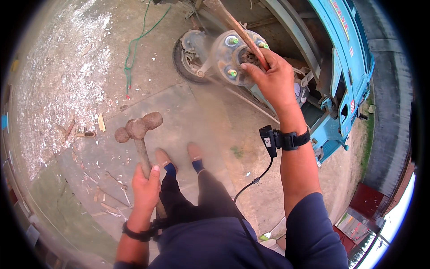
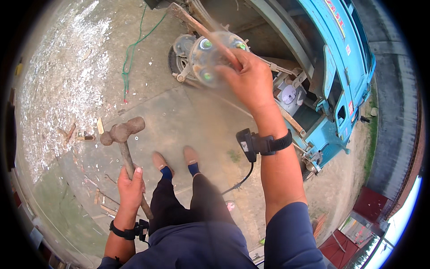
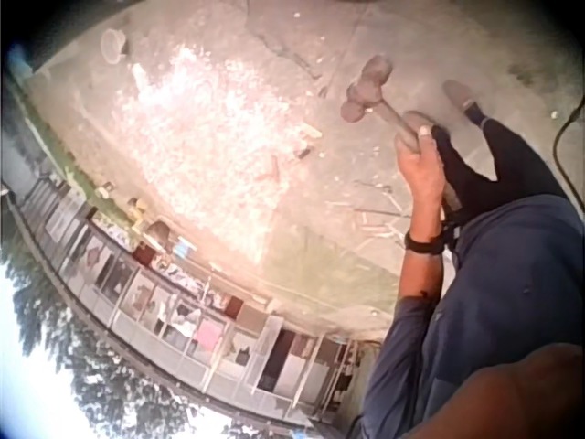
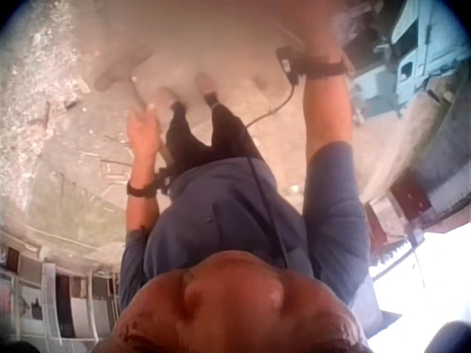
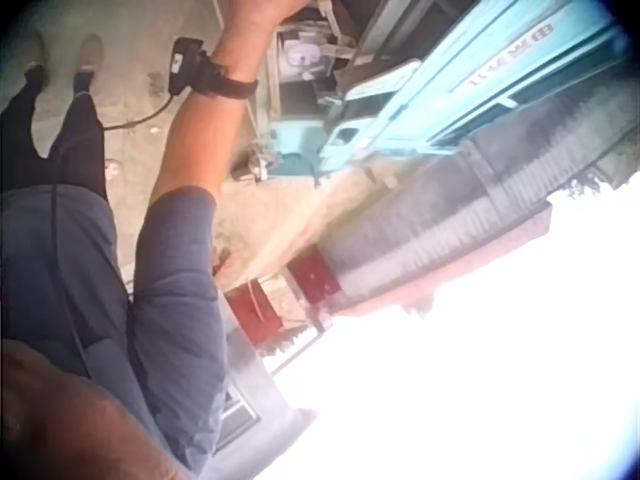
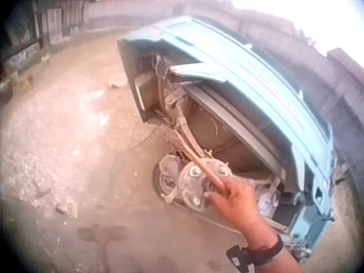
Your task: The person uses a hammer and other metal tools to strike and detach the wheel hub assembly from a vehicle axle.
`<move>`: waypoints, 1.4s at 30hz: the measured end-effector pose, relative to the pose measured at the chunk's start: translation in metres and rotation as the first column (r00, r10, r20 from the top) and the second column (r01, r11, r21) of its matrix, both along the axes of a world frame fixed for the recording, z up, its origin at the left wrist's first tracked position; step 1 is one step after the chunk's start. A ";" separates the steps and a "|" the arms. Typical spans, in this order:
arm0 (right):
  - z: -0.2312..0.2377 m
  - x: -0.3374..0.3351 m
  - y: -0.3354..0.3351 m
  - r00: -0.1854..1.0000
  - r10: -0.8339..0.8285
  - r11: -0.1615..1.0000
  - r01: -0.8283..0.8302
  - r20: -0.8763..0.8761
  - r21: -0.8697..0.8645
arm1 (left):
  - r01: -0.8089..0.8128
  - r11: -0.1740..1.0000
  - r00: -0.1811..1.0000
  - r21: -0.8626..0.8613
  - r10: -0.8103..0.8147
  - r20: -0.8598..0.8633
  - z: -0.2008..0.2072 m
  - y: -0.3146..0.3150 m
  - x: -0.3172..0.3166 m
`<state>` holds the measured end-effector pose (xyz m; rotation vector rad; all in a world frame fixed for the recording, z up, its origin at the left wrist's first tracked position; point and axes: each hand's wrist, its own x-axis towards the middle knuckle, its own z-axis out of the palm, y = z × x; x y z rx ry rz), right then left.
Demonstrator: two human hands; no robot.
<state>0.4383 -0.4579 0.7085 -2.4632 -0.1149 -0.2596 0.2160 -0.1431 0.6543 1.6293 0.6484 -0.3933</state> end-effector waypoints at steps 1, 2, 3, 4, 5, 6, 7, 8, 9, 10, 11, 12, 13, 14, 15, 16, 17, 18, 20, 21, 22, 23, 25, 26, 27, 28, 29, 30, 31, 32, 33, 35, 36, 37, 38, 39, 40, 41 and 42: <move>0.000 0.000 0.000 1.000 -0.010 1.000 0.010 0.009 -0.023 | 0.003 1.000 1.000 0.005 -0.003 0.003 -0.001 0.001 0.000; -0.001 0.000 0.000 1.000 -0.019 0.999 0.020 0.019 -0.046 | -0.009 1.000 1.000 -0.003 0.009 0.000 -0.002 0.002 0.001; -0.002 0.000 0.000 0.999 -0.029 0.997 0.031 0.030 -0.068 | -0.020 1.000 1.000 -0.011 0.020 -0.001 -0.002 0.003 0.001; -0.004 -0.001 0.000 0.998 -0.033 0.997 0.036 0.046 -0.062 | -0.030 0.999 1.000 -0.019 0.030 -0.003 -0.003 0.004 0.001; -0.008 -0.001 0.000 0.997 -0.037 0.998 0.040 0.061 -0.056 | -0.038 0.999 0.999 -0.023 0.037 -0.005 -0.003 0.004 0.001; -0.009 -0.001 0.001 0.996 -0.041 0.998 0.045 0.077 -0.051 | -0.044 0.999 0.999 -0.028 0.043 -0.007 -0.002 0.004 0.001; -0.008 -0.002 0.002 0.996 -0.047 0.998 0.051 0.075 -0.046 | -0.050 0.998 0.999 -0.033 0.050 -0.009 -0.002 0.005 0.001; -0.008 -0.002 0.004 0.996 -0.053 0.998 0.056 0.073 -0.040 | -0.049 0.998 0.999 -0.038 0.049 -0.006 -0.003 0.005 0.000; -0.008 -0.003 0.005 0.996 -0.058 0.998 0.061 0.072 -0.032 | -0.049 0.998 0.999 -0.040 0.049 -0.002 -0.003 0.005 0.000; -0.006 -0.002 0.004 0.998 -0.047 0.998 0.048 0.035 -0.029 | -0.049 0.998 0.999 -0.042 0.049 0.001 -0.004 0.005 -0.001; -0.003 -0.001 0.002 0.999 -0.036 0.999 0.036 -0.003 -0.027 | -0.047 0.998 0.999 -0.034 0.047 -0.008 -0.002 0.005 -0.001; 0.000 0.001 0.000 0.999 -0.025 0.999 0.024 -0.040 -0.023 | -0.045 0.999 0.999 -0.025 0.044 -0.018 0.000 0.004 -0.001; 0.003 0.003 -0.003 0.998 0.003 0.999 -0.006 -0.058 -0.045 | -0.043 0.999 0.999 -0.017 0.042 -0.027 0.001 0.004 -0.001; 0.005 0.005 -0.006 0.997 0.031 0.997 -0.036 -0.077 -0.066 | -0.044 0.999 0.999 -0.022 0.043 -0.028 0.000 0.004 -0.001; 0.006 0.007 -0.009 0.994 0.057 0.994 -0.066 -0.098 -0.087 | -0.044 0.999 0.999 -0.028 0.043 -0.031 -0.001 0.005 -0.003; 0.004 0.009 -0.011 0.996 0.079 0.992 -0.084 -0.049 -0.096 | -0.044 0.998 0.998 -0.033 0.043 -0.035 -0.002 0.006 -0.005; -0.001 0.010 -0.014 0.995 0.102 0.989 -0.101 0.001 -0.107 | -0.040 0.999 0.999 -0.031 0.039 -0.035 -0.003 0.006 -0.006; -0.003 0.010 -0.015 0.991 0.125 0.986 -0.119 0.049 -0.118 | -0.037 0.999 0.999 -0.028 0.036 -0.037 -0.005 0.007 -0.008; -0.006 0.006 -0.011 0.998 0.063 0.994 -0.060 0.031 -0.095 | -0.038 0.999 0.998 -0.025 0.037 -0.046 -0.007 0.006 -0.010; -0.007 0.004 -0.008 0.999 0.034 0.996 -0.032 0.022 -0.082 | -0.043 0.999 0.998 -0.023 0.042 -0.052 -0.007 0.005 -0.011; -0.009 0.004 -0.006 0.998 0.035 0.997 -0.031 0.051 -0.075 | -0.049 0.999 0.997 -0.022 0.048 -0.059 -0.007 0.005 -0.011; -0.010 0.005 -0.005 0.996 0.036 0.997 -0.031 0.081 -0.069 | -0.052 0.998 0.997 -0.028 0.050 -0.059 -0.008 0.005 -0.012; -0.009 0.005 -0.005 0.994 0.036 0.997 -0.029 0.100 -0.072 | -0.056 0.997 0.997 -0.045 0.053 -0.062 -0.011 0.005 -0.013; -0.007 0.005 -0.005 0.995 0.035 0.997 -0.028 0.091 -0.079 | -0.067 0.997 0.996 -0.041 0.065 -0.061 -0.012 0.005 -0.014; -0.005 0.006 -0.005 0.996 0.035 0.996 -0.028 0.084 -0.084 | -0.080 0.996 0.995 -0.035 0.078 -0.059 -0.013 0.005 -0.014; -0.003 0.007 -0.006 0.999 0.021 0.995 -0.017 0.045 -0.095 | -0.092 0.995 0.994 -0.029 0.091 -0.057 -0.014 0.005 -0.014; -0.001 0.008 -0.007 1.000 0.007 0.994 -0.006 0.005 -0.107 | -0.091 0.995 0.994 -0.035 0.089 -0.056 -0.015 0.004 -0.014; 0.000 0.009 -0.008 0.999 -0.010 0.993 0.006 -0.033 -0.119 | -0.090 0.995 0.995 -0.040 0.087 -0.056 -0.015 0.004 -0.013; -0.003 0.009 -0.009 1.000 -0.005 0.996 0.003 -0.021 -0.087 | -0.088 0.995 0.995 -0.046 0.085 -0.055 -0.016 0.004 -0.013; -0.007 0.009 -0.010 1.000 -0.001 0.999 0.000 -0.009 -0.054 | -0.092 0.994 0.994 -0.051 0.089 -0.059 -0.016 0.004 -0.013; -0.010 0.009 -0.010 1.000 0.004 1.000 -0.004 0.004 -0.020 | -0.097 0.994 0.994 -0.055 0.094 -0.063 -0.016 0.004 -0.013; -0.010 0.009 -0.009 1.000 -0.019 1.000 0.018 -0.024 -0.025 | -0.106 0.992 0.993 -0.064 0.102 -0.063 -0.018 0.004 -0.014; -0.010 0.009 -0.009 0.999 -0.031 0.999 0.030 -0.038 -0.027 | -0.107 0.992 0.993 -0.070 0.103 -0.060 -0.019 0.005 -0.014; -0.011 0.009 -0.009 0.998 -0.037 0.999 0.037 -0.042 -0.004 | -0.109 0.991 0.993 -0.075 0.105 -0.056 -0.019 0.005 -0.014; -0.014 0.009 -0.010 0.998 -0.042 0.999 0.043 -0.045 0.019 | -0.108 0.992 0.993 -0.068 0.104 -0.059 -0.020 0.005 -0.015; -0.016 0.008 -0.010 0.998 -0.047 0.998 0.049 -0.049 0.042 | -0.106 0.993 0.993 -0.060 0.103 -0.062 -0.020 0.005 -0.015; -0.017 0.008 -0.010 0.997 -0.052 0.997 0.056 -0.062 0.059 | -0.105 0.993 0.993 -0.052 0.101 -0.064 -0.021 0.005 -0.015; -0.017 0.008 -0.011 0.995 -0.058 0.995 0.063 -0.076 0.076 | -0.105 0.993 0.993 -0.053 0.101 -0.066 -0.022 0.006 -0.016; -0.018 0.008 -0.011 0.994 -0.062 0.993 0.070 -0.090 0.093 | -0.105 0.993 0.992 -0.052 0.102 -0.069 -0.022 0.006 -0.017</move>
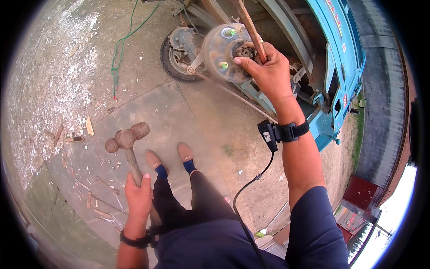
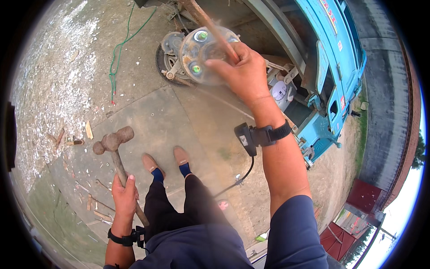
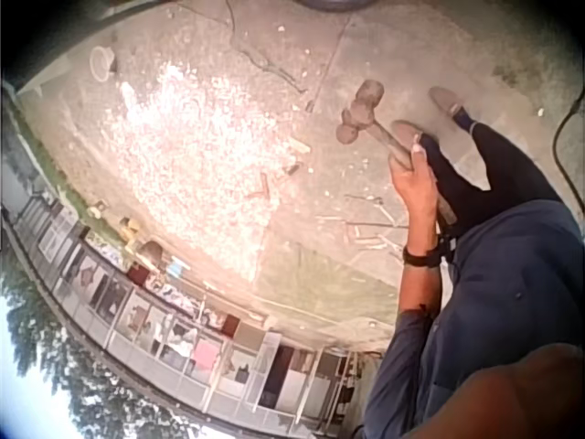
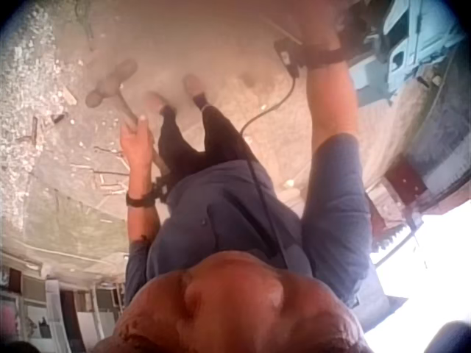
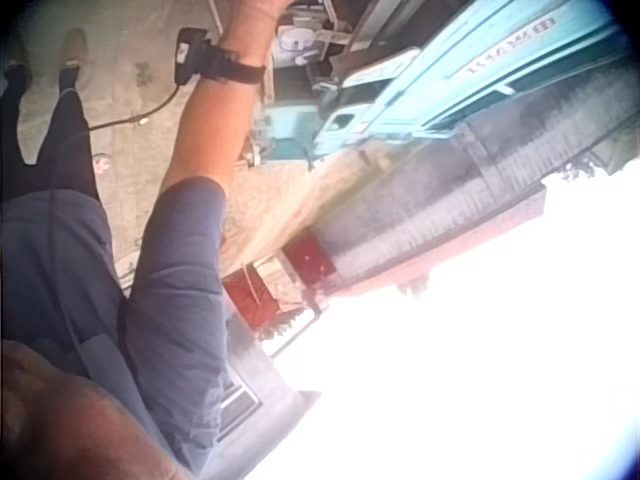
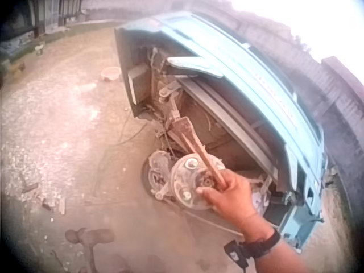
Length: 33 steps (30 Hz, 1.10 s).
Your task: The person uses a hammer and other metal tools to strike and detach the wheel hub assembly from a vehicle axle.
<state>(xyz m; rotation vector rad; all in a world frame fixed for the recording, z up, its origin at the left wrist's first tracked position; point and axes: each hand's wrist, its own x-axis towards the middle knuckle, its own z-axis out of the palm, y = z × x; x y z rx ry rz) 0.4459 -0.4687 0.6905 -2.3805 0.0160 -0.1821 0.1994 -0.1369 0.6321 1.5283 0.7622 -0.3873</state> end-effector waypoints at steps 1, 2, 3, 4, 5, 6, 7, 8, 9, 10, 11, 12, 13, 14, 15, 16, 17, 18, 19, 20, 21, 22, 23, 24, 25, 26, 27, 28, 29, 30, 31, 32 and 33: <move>0.001 0.000 0.000 0.999 -0.016 1.000 0.016 -0.028 0.014 | 0.000 1.000 1.000 0.000 0.000 -0.002 -0.001 0.001 -0.001; 0.002 -0.001 0.000 0.998 -0.031 0.999 0.033 -0.057 0.028 | -0.004 1.000 1.000 -0.004 0.004 -0.009 -0.001 0.001 -0.002; 0.003 -0.002 0.001 0.995 -0.045 0.998 0.049 -0.085 0.042 | -0.009 1.000 1.000 -0.007 0.009 -0.014 -0.002 0.002 -0.002; 0.004 -0.004 0.001 0.994 -0.065 0.989 0.077 -0.090 0.129 | -0.014 1.000 1.000 -0.010 0.013 -0.020 -0.003 0.002 -0.003; 0.006 -0.008 0.000 0.992 -0.085 0.971 0.105 -0.097 0.214 | -0.022 1.000 1.000 -0.011 0.022 -0.023 -0.005 0.003 -0.004; 0.007 -0.013 -0.001 0.989 -0.104 0.945 0.131 -0.106 0.299 | -0.031 0.999 0.999 -0.011 0.030 -0.026 -0.008 0.004 -0.006; 0.009 -0.018 -0.002 0.987 -0.118 0.942 0.145 -0.106 0.301 | -0.039 0.999 0.999 -0.010 0.039 -0.029 -0.009 0.004 -0.007; 0.010 -0.023 -0.003 0.986 -0.132 0.940 0.158 -0.105 0.304 | -0.043 0.999 0.998 -0.011 0.042 -0.035 -0.009 0.005 -0.007; 0.011 -0.027 -0.006 0.983 -0.148 0.936 0.174 -0.106 0.305 | -0.044 0.999 0.998 -0.012 0.043 -0.043 -0.008 0.005 -0.006; 0.008 -0.028 -0.010 0.986 -0.146 0.932 0.165 -0.082 0.324 | -0.045 0.999 0.998 -0.013 0.045 -0.050 -0.008 0.005 -0.006; 0.003 -0.030 -0.015 0.988 -0.145 0.927 0.156 -0.058 0.342 | -0.040 0.999 0.998 -0.011 0.039 -0.048 -0.009 0.006 -0.007; 0.001 -0.031 -0.017 0.989 -0.145 0.921 0.147 -0.035 0.361 | -0.033 0.999 0.998 -0.008 0.032 -0.046 -0.012 0.006 -0.008; 0.000 -0.031 -0.017 0.989 -0.142 0.918 0.147 -0.040 0.369 | -0.025 1.000 0.999 -0.005 0.025 -0.045 -0.014 0.007 -0.009; 0.000 -0.031 -0.016 0.989 -0.140 0.914 0.147 -0.045 0.378 | -0.020 1.000 0.999 -0.002 0.020 -0.048 -0.016 0.007 -0.010; 0.002 -0.029 -0.012 0.990 -0.134 0.911 0.142 -0.050 0.387 | -0.019 1.000 0.999 0.001 0.019 -0.050 -0.017 0.008 -0.011; 0.002 -0.026 -0.010 0.991 -0.123 0.907 0.137 -0.061 0.397 | -0.018 1.000 0.998 0.005 0.018 -0.052 -0.017 0.009 -0.011; 0.002 -0.022 -0.007 0.991 -0.113 0.904 0.132 -0.072 0.407 | -0.024 1.000 0.998 0.004 0.024 -0.052 -0.017 0.009 -0.011; 0.001 -0.021 -0.006 0.991 -0.106 0.900 0.130 -0.082 0.415 | -0.026 1.000 0.998 0.002 0.026 -0.052 -0.017 0.007 -0.011; 0.000 -0.021 -0.005 0.990 -0.114 0.903 0.138 -0.081 0.408 | -0.028 1.000 0.998 -0.001 0.028 -0.051 -0.017 0.006 -0.010; 0.000 -0.020 -0.004 0.989 -0.123 0.905 0.145 -0.080 0.400 | -0.024 1.000 0.998 -0.004 0.024 -0.056 -0.017 0.004 -0.010; -0.001 -0.020 -0.004 0.988 -0.130 0.907 0.151 -0.079 0.394 | -0.022 1.000 0.998 -0.006 0.021 -0.061 -0.017 0.003 -0.010; -0.002 -0.020 -0.005 0.988 -0.130 0.904 0.151 -0.080 0.401 | -0.019 1.000 0.998 -0.008 0.019 -0.066 -0.017 0.003 -0.010; -0.002 -0.020 -0.005 0.988 -0.129 0.900 0.151 -0.081 0.408 | -0.020 1.000 0.998 -0.012 0.019 -0.068 -0.018 0.002 -0.010; -0.002 -0.021 -0.005 0.988 -0.129 0.897 0.152 -0.083 0.415 | -0.020 1.000 0.997 -0.016 0.019 -0.069 -0.018 0.001 -0.010; -0.003 -0.021 -0.004 0.989 -0.129 0.893 0.150 -0.077 0.424 | -0.021 1.000 0.997 -0.019 0.019 -0.071 -0.018 0.000 -0.010; -0.002 -0.021 -0.003 0.989 -0.129 0.889 0.148 -0.072 0.433 | -0.015 1.000 0.997 -0.021 0.014 -0.074 -0.018 -0.001 -0.009; -0.003 -0.021 -0.003 0.989 -0.130 0.885 0.147 -0.068 0.442 | -0.009 1.000 0.997 -0.023 0.007 -0.078 -0.018 -0.002 -0.009; -0.004 -0.021 -0.003 0.990 -0.130 0.883 0.144 -0.062 0.447 | -0.002 1.000 0.997 -0.024 0.000 -0.082 -0.018 -0.002 -0.009; -0.005 -0.021 -0.003 0.990 -0.130 0.881 0.141 -0.055 0.451 | -0.003 1.000 0.997 -0.027 0.001 -0.083 -0.019 -0.003 -0.009; -0.005 -0.021 -0.003 0.990 -0.131 0.880 0.138 -0.049 0.455 | -0.004 1.000 0.997 -0.031 0.002 -0.084 -0.019 -0.003 -0.009; -0.005 -0.021 -0.004 0.990 -0.130 0.877 0.139 -0.051 0.460 | -0.005 0.999 0.996 -0.034 0.002 -0.084 -0.020 -0.003 -0.009; -0.005 -0.021 -0.004 0.990 -0.130 0.875 0.139 -0.053 0.464 | -0.010 0.999 0.997 -0.037 0.007 -0.082 -0.020 -0.004 -0.009; -0.006 -0.020 -0.004 0.990 -0.129 0.872 0.140 -0.055 0.469 | -0.014 0.999 0.997 -0.039 0.011 -0.081 -0.021 -0.004 -0.009</move>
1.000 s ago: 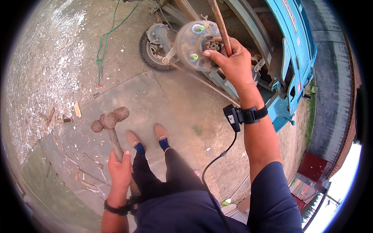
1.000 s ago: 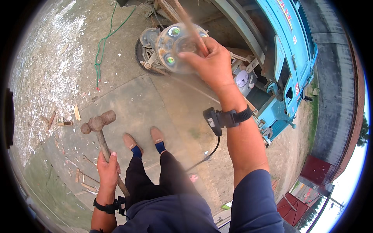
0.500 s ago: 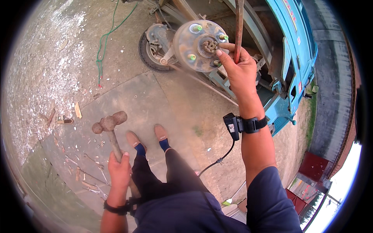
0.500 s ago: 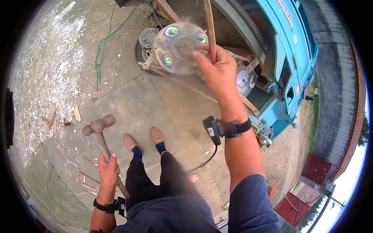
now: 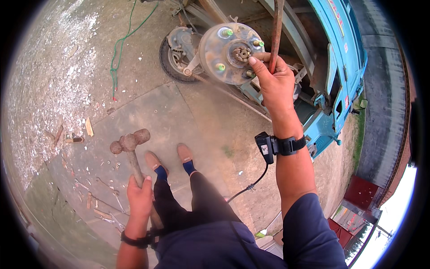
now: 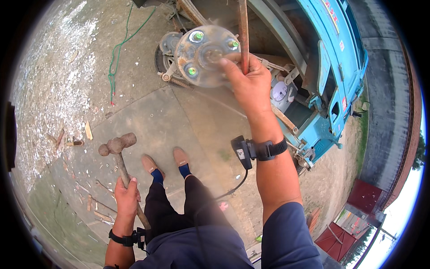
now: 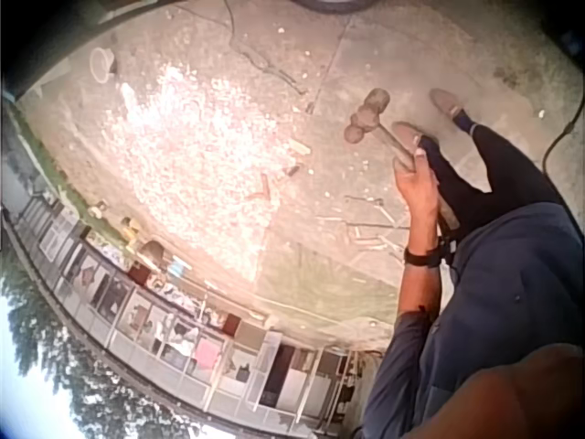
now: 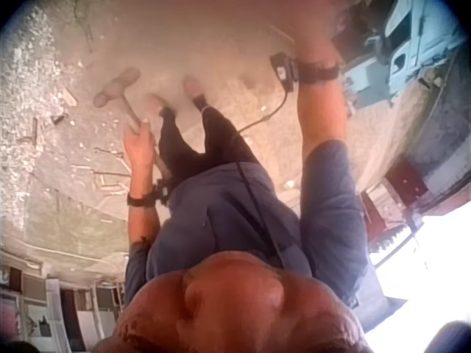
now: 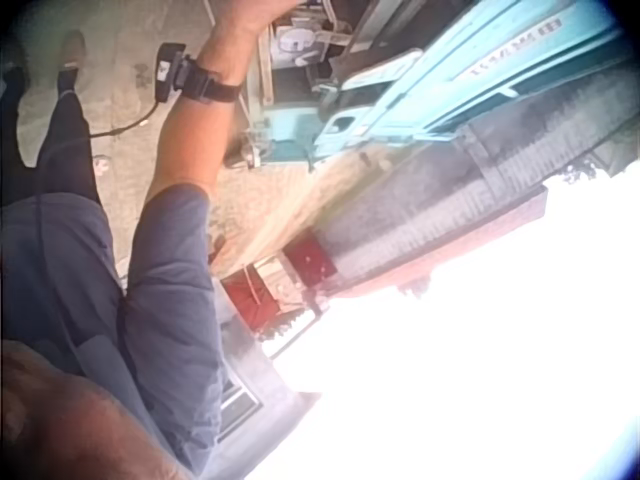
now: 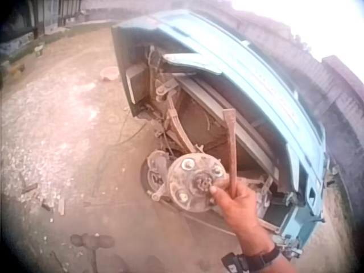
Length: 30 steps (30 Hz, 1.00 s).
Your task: The person uses a hammer and other metal tools to strike and detach the wheel hub assembly from a vehicle axle.
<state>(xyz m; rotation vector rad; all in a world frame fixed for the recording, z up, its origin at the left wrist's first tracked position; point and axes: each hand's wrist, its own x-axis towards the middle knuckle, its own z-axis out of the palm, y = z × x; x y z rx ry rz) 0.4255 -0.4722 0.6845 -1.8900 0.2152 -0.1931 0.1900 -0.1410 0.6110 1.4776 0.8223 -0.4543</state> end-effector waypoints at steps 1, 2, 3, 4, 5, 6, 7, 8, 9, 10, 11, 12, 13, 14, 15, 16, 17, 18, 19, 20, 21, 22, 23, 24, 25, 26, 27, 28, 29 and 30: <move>-0.001 0.000 0.000 1.000 0.002 1.000 -0.002 0.005 0.012 | -0.004 1.000 1.000 -0.002 0.004 0.002 0.000 0.000 0.000; -0.002 0.000 -0.001 1.000 0.005 1.000 -0.005 0.011 0.024 | -0.004 1.000 1.000 0.003 0.005 -0.007 0.000 -0.001 0.000; -0.003 0.000 -0.001 1.000 0.007 0.999 -0.008 0.016 0.035 | -0.005 1.000 1.000 0.007 0.005 -0.015 0.000 -0.001 0.001; -0.004 0.000 -0.001 1.000 -0.001 1.000 0.000 0.008 0.029 | -0.005 1.000 1.000 0.012 0.006 -0.023 0.001 -0.002 0.002; -0.004 0.000 -0.001 1.000 -0.008 1.000 0.008 -0.001 0.024 | -0.010 1.000 1.000 0.010 0.010 -0.029 0.002 -0.003 0.003; -0.004 0.000 -0.002 1.000 -0.016 1.000 0.016 -0.009 0.019 | -0.015 1.000 0.999 0.008 0.015 -0.035 0.003 -0.004 0.004; -0.004 0.000 -0.002 1.000 -0.017 1.000 0.017 -0.014 0.016 | -0.019 1.000 0.999 0.007 0.020 -0.041 0.003 -0.004 0.005; -0.004 0.000 -0.002 1.000 -0.017 1.000 0.018 -0.019 0.013 | -0.017 1.000 0.999 0.008 0.018 -0.038 0.003 -0.005 0.005; -0.004 0.000 -0.002 1.000 -0.019 1.000 0.019 -0.024 0.011 | -0.015 1.000 0.999 0.009 0.015 -0.037 0.003 -0.005 0.005; -0.003 0.000 -0.002 0.999 -0.019 1.000 0.019 -0.028 0.014 | -0.012 1.000 0.999 0.010 0.013 -0.034 0.003 -0.005 0.006; -0.003 0.000 -0.001 0.999 -0.019 1.000 0.019 -0.033 0.017 | -0.016 1.000 0.999 0.008 0.017 -0.035 0.002 -0.005 0.006; -0.002 -0.001 -0.001 0.999 -0.019 1.000 0.019 -0.038 0.020 | -0.021 1.000 0.999 0.006 0.021 -0.035 0.003 -0.005 0.006; -0.001 -0.001 0.000 0.999 -0.023 0.999 0.024 -0.037 0.029 | -0.024 1.000 0.999 0.005 0.025 -0.036 0.003 -0.005 0.006; -0.001 -0.002 0.002 0.999 -0.028 0.999 0.030 -0.035 0.038 | -0.023 1.000 0.999 0.003 0.023 -0.036 0.002 -0.005 0.006; 0.000 -0.002 0.003 0.999 -0.033 0.998 0.035 -0.033 0.046 | -0.021 1.000 0.999 0.000 0.021 -0.035 0.002 -0.005 0.006; 0.000 -0.002 0.003 0.999 -0.034 0.998 0.035 -0.032 0.047 | -0.019 1.000 0.999 -0.002 0.018 -0.035 0.002 -0.005 0.005; 0.000 -0.003 0.002 0.999 -0.034 0.998 0.036 -0.031 0.048 | -0.027 1.000 0.999 -0.015 0.026 -0.046 0.001 -0.006 0.006; -0.001 -0.004 0.003 0.999 -0.032 0.998 0.034 -0.031 0.053 | -0.038 0.999 0.998 -0.024 0.037 -0.059 0.002 -0.006 0.006; -0.001 -0.006 0.002 0.998 -0.050 0.998 0.052 -0.038 0.041 | -0.049 0.998 0.996 -0.034 0.047 -0.071 0.002 -0.008 0.006; -0.001 -0.009 -0.001 0.997 -0.069 0.997 0.070 -0.044 0.028 | -0.102 0.991 0.989 -0.091 0.092 -0.112 0.001 -0.010 0.007; 0.000 -0.012 -0.001 0.995 -0.086 0.996 0.087 -0.048 0.015 | -0.158 0.977 0.979 -0.146 0.135 -0.155 0.001 -0.013 0.009; 0.001 -0.018 0.000 0.997 -0.061 0.997 0.063 -0.047 0.038 | -0.215 0.956 0.964 -0.198 0.175 -0.199 0.000 -0.015 0.011; 0.003 -0.028 0.001 0.998 -0.037 0.997 0.040 -0.045 0.061 | -0.270 0.938 0.949 -0.218 0.221 -0.226 -0.004 -0.015 0.010; 0.006 -0.039 0.004 0.999 -0.013 0.996 0.017 -0.043 0.084 | -0.324 0.917 0.931 -0.235 0.264 -0.253 -0.010 -0.016 0.009; 0.009 -0.053 0.009 0.995 0.049 0.997 -0.043 -0.088 0.071 | -0.382 0.891 0.908 -0.245 0.313 -0.278 -0.016 -0.016 0.007; 0.007 -0.067 0.012 0.978 0.151 0.988 -0.143 -0.144 0.061 | -0.437 0.868 0.884 -0.236 0.366 -0.293 -0.021 -0.017 0.006; 0.007 -0.082 0.013 0.949 0.241 0.970 -0.238 -0.203 0.041 | -0.486 0.841 0.858 -0.238 0.408 -0.311 -0.024 -0.021 0.007; 0.004 -0.097 0.018 0.905 0.350 0.935 -0.352 -0.243 0.038 | -0.534 0.812 0.830 -0.234 0.451 -0.328 -0.027 -0.023 0.006; -0.001 -0.110 0.026 0.844 0.456 0.885 -0.464 -0.283 0.041 | -0.549 0.797 0.822 -0.252 0.461 -0.334 -0.032 -0.023 0.004; -0.003 -0.121 0.037 0.758 0.521 0.843 -0.528 -0.393 0.100 | -0.565 0.779 0.814 -0.271 0.473 -0.337 -0.037 -0.022 0.002</move>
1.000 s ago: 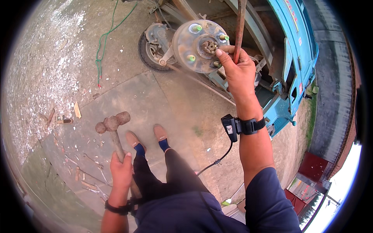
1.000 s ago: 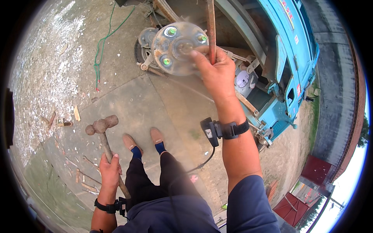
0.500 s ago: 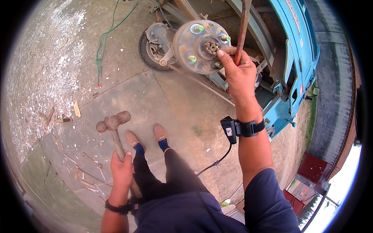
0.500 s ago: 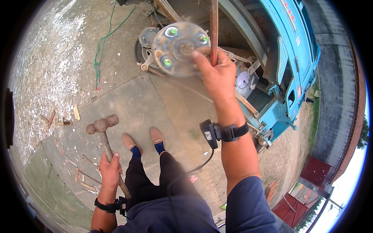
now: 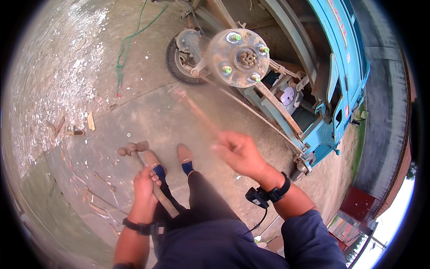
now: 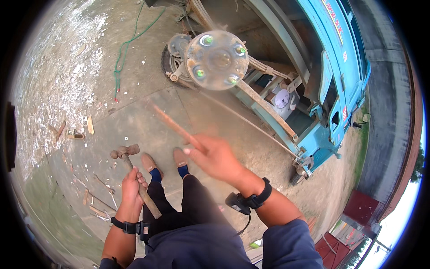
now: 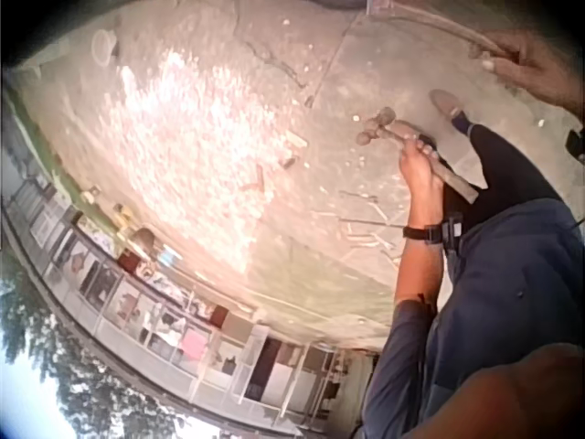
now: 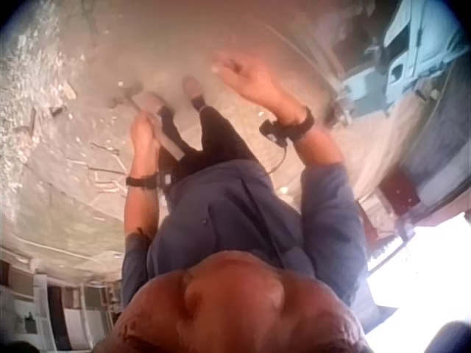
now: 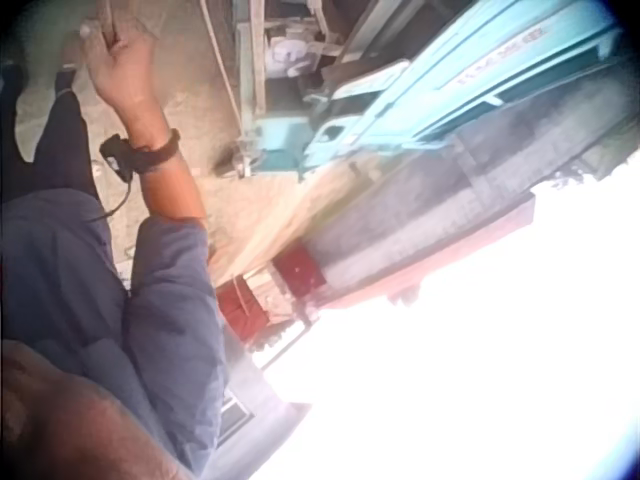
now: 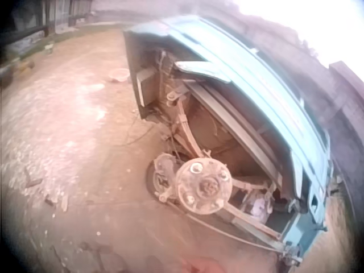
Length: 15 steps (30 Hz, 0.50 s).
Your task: The person uses a hammer and other metal tools to strike and detach the wheel hub assembly from a vehicle axle.
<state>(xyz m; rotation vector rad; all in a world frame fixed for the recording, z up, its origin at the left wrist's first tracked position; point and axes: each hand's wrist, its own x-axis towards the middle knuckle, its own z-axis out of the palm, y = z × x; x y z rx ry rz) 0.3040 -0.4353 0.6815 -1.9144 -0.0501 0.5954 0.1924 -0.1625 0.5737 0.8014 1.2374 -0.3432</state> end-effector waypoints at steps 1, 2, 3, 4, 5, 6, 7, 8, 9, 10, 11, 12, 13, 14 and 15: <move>-0.003 -0.011 0.011 0.987 0.089 0.996 -0.090 -0.132 -0.003 | -0.028 0.999 1.000 -0.018 0.028 0.007 -0.005 0.001 -0.002; -0.017 -0.027 0.020 0.980 0.144 0.989 -0.141 -0.135 0.033 | -0.045 0.998 0.999 -0.038 0.045 -0.003 -0.009 0.001 -0.004; -0.038 -0.047 0.031 0.968 0.206 0.977 -0.196 -0.145 0.081 | -0.067 0.997 0.998 -0.048 0.066 -0.022 -0.012 0.001 -0.009; -0.056 -0.061 0.038 0.950 0.272 0.959 -0.254 -0.153 0.129 | -0.096 0.994 0.995 -0.057 0.093 -0.042 -0.017 0.000 -0.014; -0.064 -0.068 0.052 0.929 0.304 0.951 -0.284 -0.210 0.119 | -0.061 0.997 0.998 -0.046 0.059 -0.036 -0.021 0.003 -0.021; -0.071 -0.076 0.061 0.899 0.344 0.939 -0.322 -0.270 0.123 | -0.032 0.999 0.999 -0.022 0.031 -0.043 -0.026 0.005 -0.028; -0.079 -0.086 0.071 0.860 0.386 0.923 -0.363 -0.333 0.129 | -0.083 0.995 0.997 -0.053 0.082 -0.013 -0.038 0.007 -0.039; -0.093 -0.097 0.079 0.823 0.366 0.931 -0.326 -0.435 0.167 | -0.081 0.997 0.996 -0.017 0.080 -0.033 -0.041 0.009 -0.045; -0.105 -0.106 0.087 0.774 0.338 0.941 -0.287 -0.535 0.179 | -0.064 0.998 0.997 -0.020 0.062 -0.052 -0.051 0.011 -0.050; -0.095 -0.103 0.106 0.706 0.309 0.950 -0.262 -0.637 0.171 | -0.057 0.998 0.995 -0.015 0.055 -0.077 -0.059 0.019 -0.061; -0.105 -0.111 0.115 0.675 0.304 0.948 -0.286 -0.672 0.141 | -0.049 0.998 0.995 -0.031 0.046 -0.094 -0.049 0.024 -0.060; -0.117 -0.119 0.124 0.652 0.296 0.944 -0.311 -0.698 0.109 | -0.038 0.998 0.994 -0.048 0.033 -0.101 -0.039 0.031 -0.058; -0.128 -0.126 0.134 0.621 0.287 0.943 -0.317 -0.730 0.101 | -0.013 0.997 0.994 -0.074 0.004 -0.111 -0.047 0.039 -0.066; -0.138 -0.133 0.147 0.589 0.272 0.944 -0.318 -0.761 0.092 | 0.017 0.995 0.992 -0.102 -0.030 -0.120 -0.056 0.049 -0.076; -0.150 -0.139 0.156 0.555 0.248 0.944 -0.321 -0.794 0.070 | 0.045 0.989 0.990 -0.142 -0.064 -0.129 -0.068 0.055 -0.087</move>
